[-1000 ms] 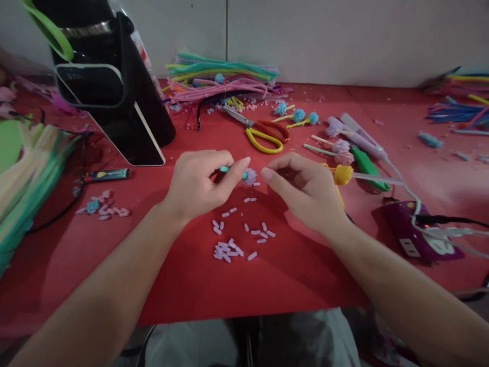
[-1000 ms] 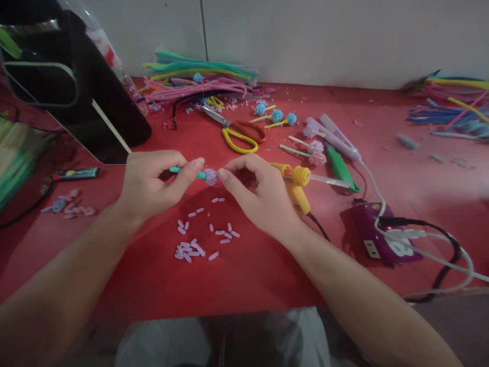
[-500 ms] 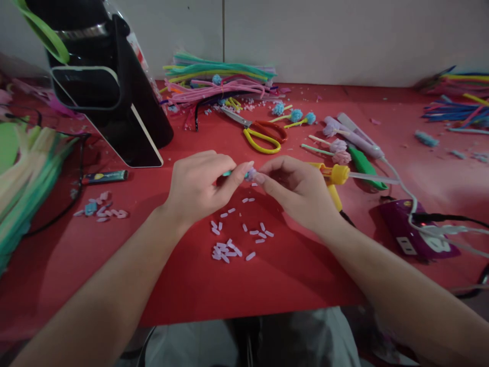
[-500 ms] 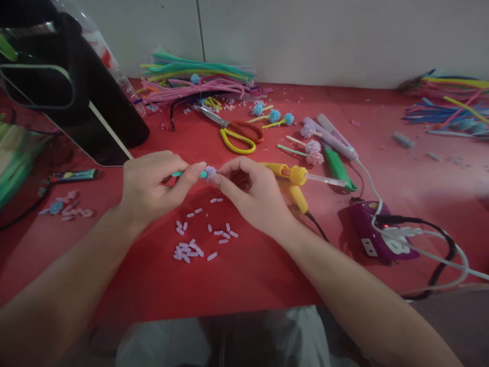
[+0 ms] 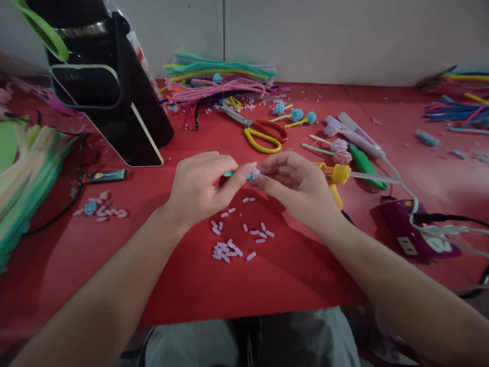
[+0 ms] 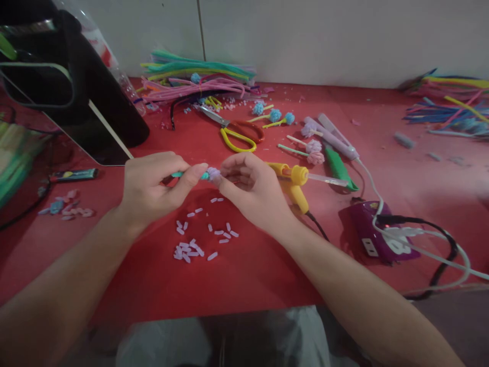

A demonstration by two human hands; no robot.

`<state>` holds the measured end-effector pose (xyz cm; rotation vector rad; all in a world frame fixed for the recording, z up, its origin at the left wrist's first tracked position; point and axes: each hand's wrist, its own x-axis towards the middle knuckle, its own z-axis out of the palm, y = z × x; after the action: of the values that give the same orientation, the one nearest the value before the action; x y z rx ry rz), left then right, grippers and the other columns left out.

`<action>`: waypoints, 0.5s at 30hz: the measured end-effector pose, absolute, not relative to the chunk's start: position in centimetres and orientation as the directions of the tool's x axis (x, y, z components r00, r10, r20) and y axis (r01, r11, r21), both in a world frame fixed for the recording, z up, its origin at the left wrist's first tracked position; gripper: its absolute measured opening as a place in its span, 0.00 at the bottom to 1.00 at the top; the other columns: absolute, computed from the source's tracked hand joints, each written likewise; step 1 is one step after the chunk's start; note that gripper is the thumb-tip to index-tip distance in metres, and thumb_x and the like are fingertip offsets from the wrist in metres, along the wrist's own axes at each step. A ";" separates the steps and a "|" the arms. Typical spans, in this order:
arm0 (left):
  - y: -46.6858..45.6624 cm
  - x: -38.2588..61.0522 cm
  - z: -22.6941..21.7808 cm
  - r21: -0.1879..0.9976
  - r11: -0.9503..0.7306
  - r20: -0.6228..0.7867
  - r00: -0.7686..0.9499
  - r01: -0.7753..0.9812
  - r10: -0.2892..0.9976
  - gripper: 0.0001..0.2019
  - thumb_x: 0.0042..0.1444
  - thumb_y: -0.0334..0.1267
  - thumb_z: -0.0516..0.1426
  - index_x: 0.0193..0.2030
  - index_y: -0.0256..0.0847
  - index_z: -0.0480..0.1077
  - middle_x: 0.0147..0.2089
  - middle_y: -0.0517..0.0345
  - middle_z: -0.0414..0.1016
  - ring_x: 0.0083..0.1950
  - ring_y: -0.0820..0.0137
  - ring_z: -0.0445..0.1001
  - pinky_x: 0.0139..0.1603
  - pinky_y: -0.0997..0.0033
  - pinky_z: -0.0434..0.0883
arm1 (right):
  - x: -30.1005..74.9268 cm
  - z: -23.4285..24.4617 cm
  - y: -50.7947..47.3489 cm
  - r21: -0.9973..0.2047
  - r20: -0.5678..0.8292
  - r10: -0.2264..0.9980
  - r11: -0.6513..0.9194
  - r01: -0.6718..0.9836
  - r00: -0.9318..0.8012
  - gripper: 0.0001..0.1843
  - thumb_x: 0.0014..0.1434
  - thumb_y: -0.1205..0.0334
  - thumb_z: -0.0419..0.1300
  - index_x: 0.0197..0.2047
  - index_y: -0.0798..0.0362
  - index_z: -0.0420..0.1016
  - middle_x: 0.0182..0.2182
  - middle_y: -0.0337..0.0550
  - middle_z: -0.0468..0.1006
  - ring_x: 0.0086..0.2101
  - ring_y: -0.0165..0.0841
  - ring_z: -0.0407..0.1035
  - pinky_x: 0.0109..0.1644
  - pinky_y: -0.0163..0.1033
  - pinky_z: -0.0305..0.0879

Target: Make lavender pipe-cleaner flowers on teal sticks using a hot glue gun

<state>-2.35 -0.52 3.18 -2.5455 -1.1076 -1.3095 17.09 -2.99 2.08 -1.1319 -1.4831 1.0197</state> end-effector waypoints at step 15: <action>-0.6 -2.3 3.0 0.235 -0.752 0.744 0.383 0.616 0.547 0.21 0.66 0.43 0.58 0.21 0.40 0.66 0.18 0.65 0.62 0.20 0.76 0.59 0.25 0.69 0.56 | 16.9 2.0 -3.0 -0.976 0.181 0.981 0.188 0.108 -0.070 0.19 0.50 0.52 0.75 0.37 0.49 0.72 0.35 0.40 0.80 0.37 0.34 0.78 0.41 0.40 0.78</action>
<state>-2.26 -0.57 3.04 -2.5450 -1.0729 -1.3204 16.86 -3.04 1.95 -1.1222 -1.4189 1.0566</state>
